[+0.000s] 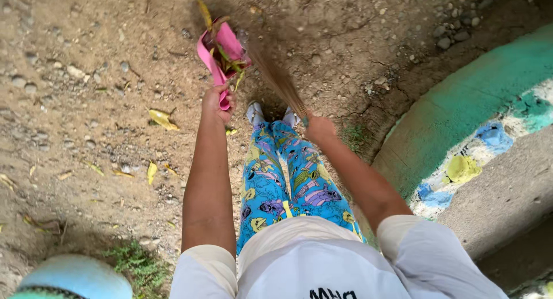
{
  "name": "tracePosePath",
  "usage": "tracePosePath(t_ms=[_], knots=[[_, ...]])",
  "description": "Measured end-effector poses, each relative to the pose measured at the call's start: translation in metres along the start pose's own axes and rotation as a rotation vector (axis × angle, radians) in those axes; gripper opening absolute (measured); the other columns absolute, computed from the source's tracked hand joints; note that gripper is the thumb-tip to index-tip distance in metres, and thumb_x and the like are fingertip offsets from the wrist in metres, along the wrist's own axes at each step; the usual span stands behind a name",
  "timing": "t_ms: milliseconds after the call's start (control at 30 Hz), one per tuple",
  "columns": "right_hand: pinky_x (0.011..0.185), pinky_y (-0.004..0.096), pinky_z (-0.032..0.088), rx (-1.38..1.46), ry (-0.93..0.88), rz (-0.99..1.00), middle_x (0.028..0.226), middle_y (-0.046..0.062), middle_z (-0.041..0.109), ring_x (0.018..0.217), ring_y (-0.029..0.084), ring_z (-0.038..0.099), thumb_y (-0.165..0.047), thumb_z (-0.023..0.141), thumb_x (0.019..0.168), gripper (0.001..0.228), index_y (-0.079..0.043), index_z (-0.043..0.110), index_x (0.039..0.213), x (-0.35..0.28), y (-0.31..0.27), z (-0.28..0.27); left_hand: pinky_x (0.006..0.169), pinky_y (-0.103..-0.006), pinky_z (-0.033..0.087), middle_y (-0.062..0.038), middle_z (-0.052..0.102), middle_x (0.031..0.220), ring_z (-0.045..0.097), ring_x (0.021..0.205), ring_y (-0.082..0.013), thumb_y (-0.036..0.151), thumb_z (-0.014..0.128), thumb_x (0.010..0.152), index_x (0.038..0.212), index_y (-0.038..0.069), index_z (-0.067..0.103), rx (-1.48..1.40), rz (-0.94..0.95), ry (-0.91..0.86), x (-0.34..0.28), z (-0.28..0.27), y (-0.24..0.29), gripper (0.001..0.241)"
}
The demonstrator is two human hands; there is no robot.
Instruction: The person sweeps leaves and small debris into a pink dustpan using a stick broom on the dirt ground of a backyard. They move through an area containing tire-planters and sweep along a white picket fence.
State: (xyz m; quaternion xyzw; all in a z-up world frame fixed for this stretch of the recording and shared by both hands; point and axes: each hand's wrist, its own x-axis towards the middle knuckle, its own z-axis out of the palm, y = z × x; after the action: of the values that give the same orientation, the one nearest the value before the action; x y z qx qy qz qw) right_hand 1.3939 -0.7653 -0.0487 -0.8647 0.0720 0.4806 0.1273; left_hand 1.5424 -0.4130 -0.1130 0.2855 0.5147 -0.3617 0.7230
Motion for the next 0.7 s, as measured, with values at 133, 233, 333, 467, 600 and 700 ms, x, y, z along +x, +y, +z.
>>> tracePosePath(t_ms=[133, 233, 333, 467, 600, 700], knots=[[0.072, 0.048, 0.059, -0.087, 0.164, -0.11, 0.099, 0.018, 0.069, 0.086, 0.035, 0.07, -0.029, 0.075, 0.082, 0.08, -0.038, 0.043, 0.154, -0.039, 0.022, -0.064, 0.036, -0.0242, 0.037, -0.003, 0.053, 0.062, 0.049, 0.045, -0.013, 0.027, 0.059, 0.097, 0.091, 0.012, 0.054, 0.035, 0.036, 0.064, -0.042, -0.042, 0.005, 0.017], [0.07, 0.048, 0.058, -0.23, 0.233, 0.017, 0.099, 0.018, 0.07, 0.085, 0.034, 0.071, -0.03, 0.07, 0.09, 0.076, -0.034, 0.04, 0.159, -0.027, 0.015, -0.12, 0.042, -0.022, 0.041, -0.006, 0.058, 0.073, 0.052, 0.053, -0.0117, 0.023, 0.057, 0.1, 0.098, 0.007, 0.055, -0.148, -0.009, -0.02, -0.074, -0.086, 0.02, 0.016], [0.065, 0.048, 0.058, -0.236, 0.348, 0.12, 0.1, 0.021, 0.069, 0.081, 0.036, 0.07, -0.028, 0.069, 0.091, 0.074, -0.029, 0.039, 0.158, 0.048, -0.025, -0.161, 0.043, -0.0217, 0.042, -0.007, 0.059, 0.076, 0.052, 0.053, -0.0113, 0.023, 0.059, 0.1, 0.097, 0.002, 0.057, -0.243, -0.004, -0.067, -0.082, -0.105, 0.052, 0.021], [0.065, 0.048, 0.058, -0.237, 0.222, 0.154, 0.1, 0.021, 0.072, 0.08, 0.036, 0.071, -0.025, 0.067, 0.094, 0.07, -0.031, 0.041, 0.158, 0.132, -0.11, -0.159, 0.042, -0.0221, 0.041, -0.005, 0.056, 0.072, 0.055, 0.055, -0.0131, 0.022, 0.059, 0.099, 0.097, 0.003, 0.058, -0.303, 0.026, -0.129, -0.071, -0.101, 0.112, 0.019], [0.066, 0.048, 0.058, -0.352, 0.008, -0.089, 0.1, 0.021, 0.075, 0.079, 0.036, 0.071, -0.023, 0.065, 0.096, 0.066, -0.032, 0.043, 0.157, 0.098, -0.16, -0.128, 0.044, -0.0239, 0.043, -0.007, 0.059, 0.075, 0.055, 0.058, -0.0146, 0.02, 0.058, 0.102, 0.095, 0.004, 0.056, -0.392, 0.076, -0.101, -0.058, -0.116, 0.161, 0.018], [0.055, 0.045, 0.058, -0.342, 0.161, -0.162, 0.112, 0.026, 0.067, 0.07, 0.034, 0.068, -0.019, 0.066, 0.093, 0.068, -0.039, 0.043, 0.153, 0.045, -0.159, -0.155, 0.044, -0.0252, 0.042, -0.006, 0.056, 0.071, 0.056, 0.057, -0.0153, 0.022, 0.058, 0.101, 0.091, 0.007, 0.055, -0.401, 0.102, -0.092, -0.046, -0.119, 0.197, 0.018]])
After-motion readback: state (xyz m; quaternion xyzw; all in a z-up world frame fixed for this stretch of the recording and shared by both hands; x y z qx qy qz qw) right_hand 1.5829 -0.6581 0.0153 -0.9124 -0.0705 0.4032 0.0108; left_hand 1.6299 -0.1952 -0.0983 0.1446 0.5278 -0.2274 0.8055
